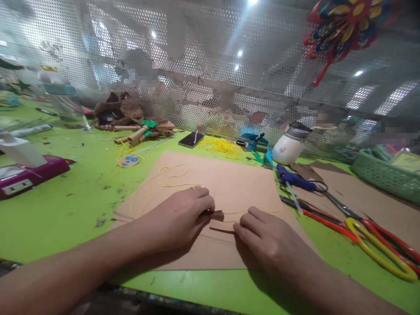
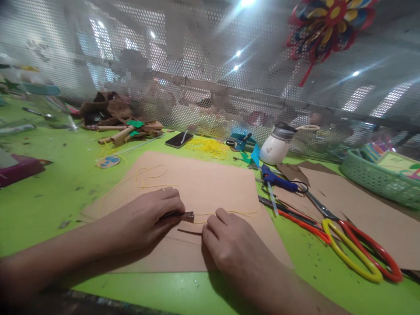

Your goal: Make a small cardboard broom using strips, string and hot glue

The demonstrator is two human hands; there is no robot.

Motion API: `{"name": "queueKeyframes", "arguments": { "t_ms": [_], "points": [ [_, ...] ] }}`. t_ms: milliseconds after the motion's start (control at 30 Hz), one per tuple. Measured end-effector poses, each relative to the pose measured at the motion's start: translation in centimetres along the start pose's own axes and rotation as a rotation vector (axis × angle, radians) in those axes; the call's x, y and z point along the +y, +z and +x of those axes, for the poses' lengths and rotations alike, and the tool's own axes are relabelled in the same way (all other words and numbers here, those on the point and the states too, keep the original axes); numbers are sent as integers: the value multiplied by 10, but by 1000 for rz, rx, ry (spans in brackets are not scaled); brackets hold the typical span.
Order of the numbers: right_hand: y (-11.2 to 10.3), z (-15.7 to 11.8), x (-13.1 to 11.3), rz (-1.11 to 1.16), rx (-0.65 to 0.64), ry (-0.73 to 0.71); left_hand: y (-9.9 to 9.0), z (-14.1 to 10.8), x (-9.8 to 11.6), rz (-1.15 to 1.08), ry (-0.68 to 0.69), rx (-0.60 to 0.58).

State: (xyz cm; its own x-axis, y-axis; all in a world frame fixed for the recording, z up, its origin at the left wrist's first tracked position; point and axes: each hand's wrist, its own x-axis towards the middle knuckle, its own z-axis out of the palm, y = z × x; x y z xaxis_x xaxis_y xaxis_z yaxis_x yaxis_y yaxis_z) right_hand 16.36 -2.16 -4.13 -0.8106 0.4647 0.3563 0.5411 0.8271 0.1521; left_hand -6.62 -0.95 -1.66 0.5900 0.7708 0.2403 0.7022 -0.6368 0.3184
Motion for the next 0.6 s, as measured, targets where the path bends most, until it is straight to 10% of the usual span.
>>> {"name": "queueKeyframes", "arguments": {
  "t_ms": [600],
  "points": [
    [-5, 25, 4, -35, -77, 86, -2, 2, 0, -57, 21, -43]
  ]
}}
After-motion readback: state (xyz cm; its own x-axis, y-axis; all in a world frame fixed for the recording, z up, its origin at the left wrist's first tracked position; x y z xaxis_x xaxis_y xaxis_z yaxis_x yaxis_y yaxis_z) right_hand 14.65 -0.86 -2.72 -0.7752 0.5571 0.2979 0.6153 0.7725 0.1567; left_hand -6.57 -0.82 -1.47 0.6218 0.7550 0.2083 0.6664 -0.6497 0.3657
